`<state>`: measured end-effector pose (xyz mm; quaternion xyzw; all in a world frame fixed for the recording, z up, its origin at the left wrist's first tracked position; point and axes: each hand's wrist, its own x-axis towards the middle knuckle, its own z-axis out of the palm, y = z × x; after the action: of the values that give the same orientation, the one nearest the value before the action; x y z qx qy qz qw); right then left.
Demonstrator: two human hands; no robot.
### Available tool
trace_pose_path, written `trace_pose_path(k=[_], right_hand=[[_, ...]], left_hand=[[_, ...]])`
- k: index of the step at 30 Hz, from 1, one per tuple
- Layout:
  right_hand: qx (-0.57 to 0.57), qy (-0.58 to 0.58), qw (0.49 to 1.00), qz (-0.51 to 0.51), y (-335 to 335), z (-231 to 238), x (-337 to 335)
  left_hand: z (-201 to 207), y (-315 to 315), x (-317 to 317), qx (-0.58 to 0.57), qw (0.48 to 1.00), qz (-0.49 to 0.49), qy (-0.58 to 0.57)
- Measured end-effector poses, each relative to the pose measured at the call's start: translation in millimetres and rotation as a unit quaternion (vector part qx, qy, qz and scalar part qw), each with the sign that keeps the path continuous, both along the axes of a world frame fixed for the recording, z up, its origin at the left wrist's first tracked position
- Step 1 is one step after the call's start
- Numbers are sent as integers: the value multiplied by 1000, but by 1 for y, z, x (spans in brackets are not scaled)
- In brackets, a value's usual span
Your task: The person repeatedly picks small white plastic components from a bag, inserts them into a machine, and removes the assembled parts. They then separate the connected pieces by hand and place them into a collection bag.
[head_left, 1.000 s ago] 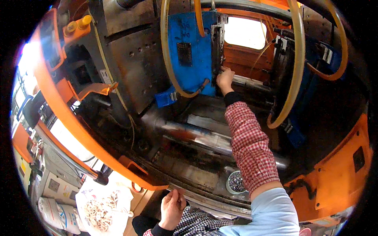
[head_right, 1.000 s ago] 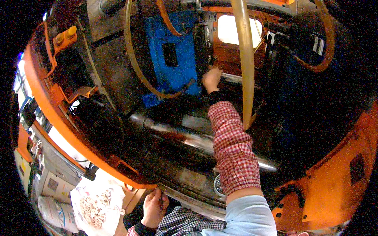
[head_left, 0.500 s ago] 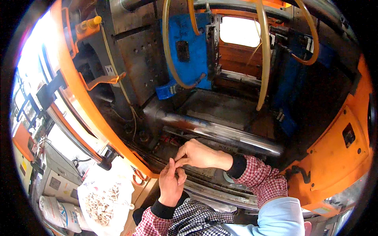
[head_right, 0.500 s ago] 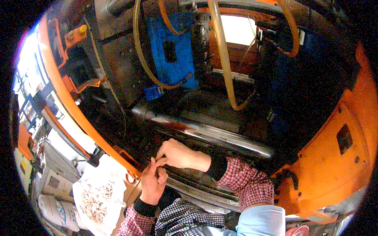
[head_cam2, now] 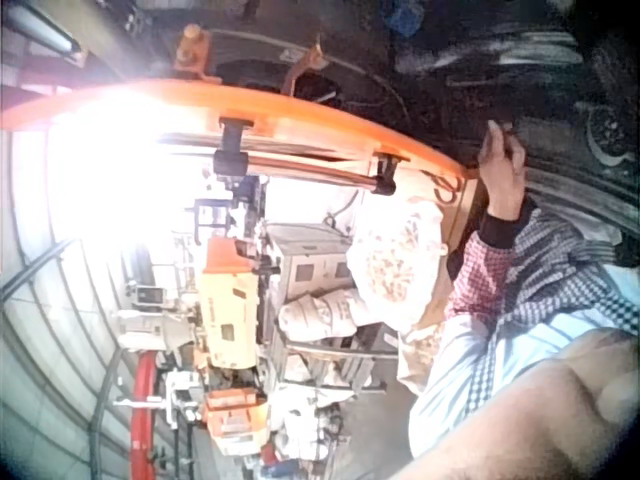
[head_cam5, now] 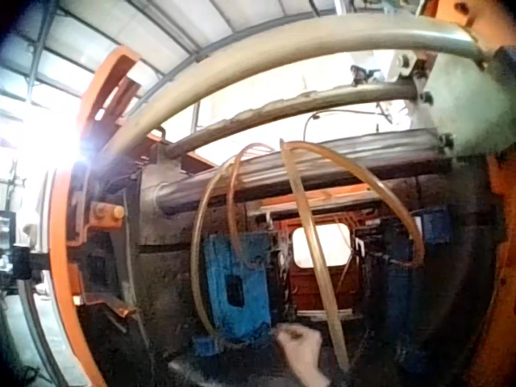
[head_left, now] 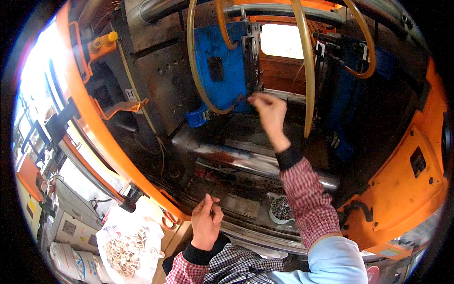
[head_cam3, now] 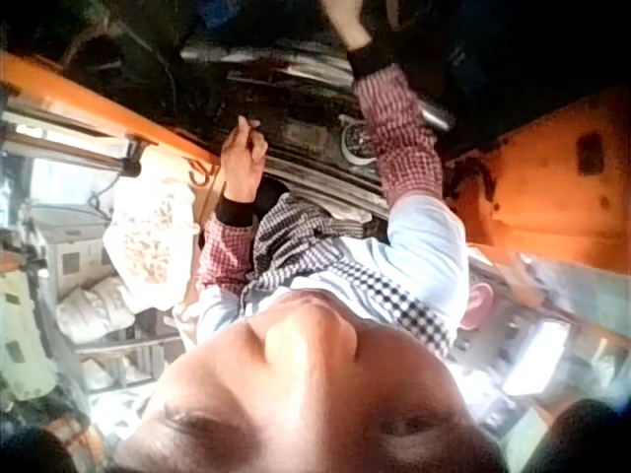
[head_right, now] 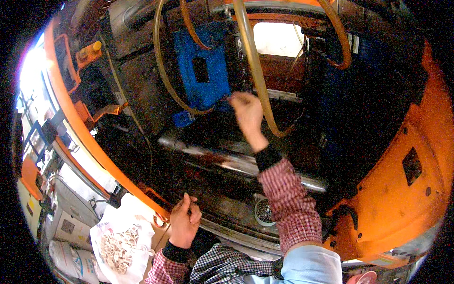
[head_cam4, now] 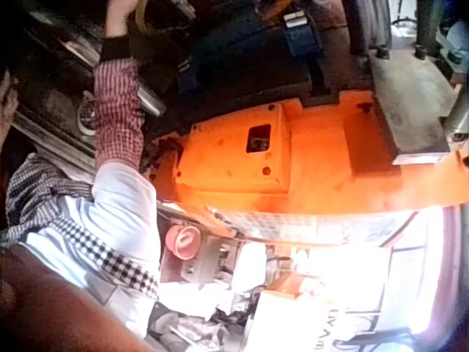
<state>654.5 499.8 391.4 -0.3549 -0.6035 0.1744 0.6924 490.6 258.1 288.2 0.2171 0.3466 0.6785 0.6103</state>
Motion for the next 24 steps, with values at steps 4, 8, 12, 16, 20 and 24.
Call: trace_pose_path(k=[4, 8, 12, 16, 20, 24], right_hand=[[40, 138, 988, -49, 82, -2, 20], [4, 69, 994, -82, 144, -2, 31], [-28, -23, 975, -220, 197, 2, 33], [49, -61, 971, -225, 203, 4, 17], [78, -60, 957, -273, 209, 12, 21], [27, -104, 967, -232, 191, 20, 13]], left_hand=[[-9, -9, 5, -25, 998, -17, 47], [-12, -22, 6, -88, 994, -1, 68], [-9, -27, 8, -111, 991, 6, 73], [-20, -31, 4, -102, 993, 13, 62], [-5, -26, 13, -93, 991, 23, 97], [-10, -27, 12, -109, 990, 30, 81]])
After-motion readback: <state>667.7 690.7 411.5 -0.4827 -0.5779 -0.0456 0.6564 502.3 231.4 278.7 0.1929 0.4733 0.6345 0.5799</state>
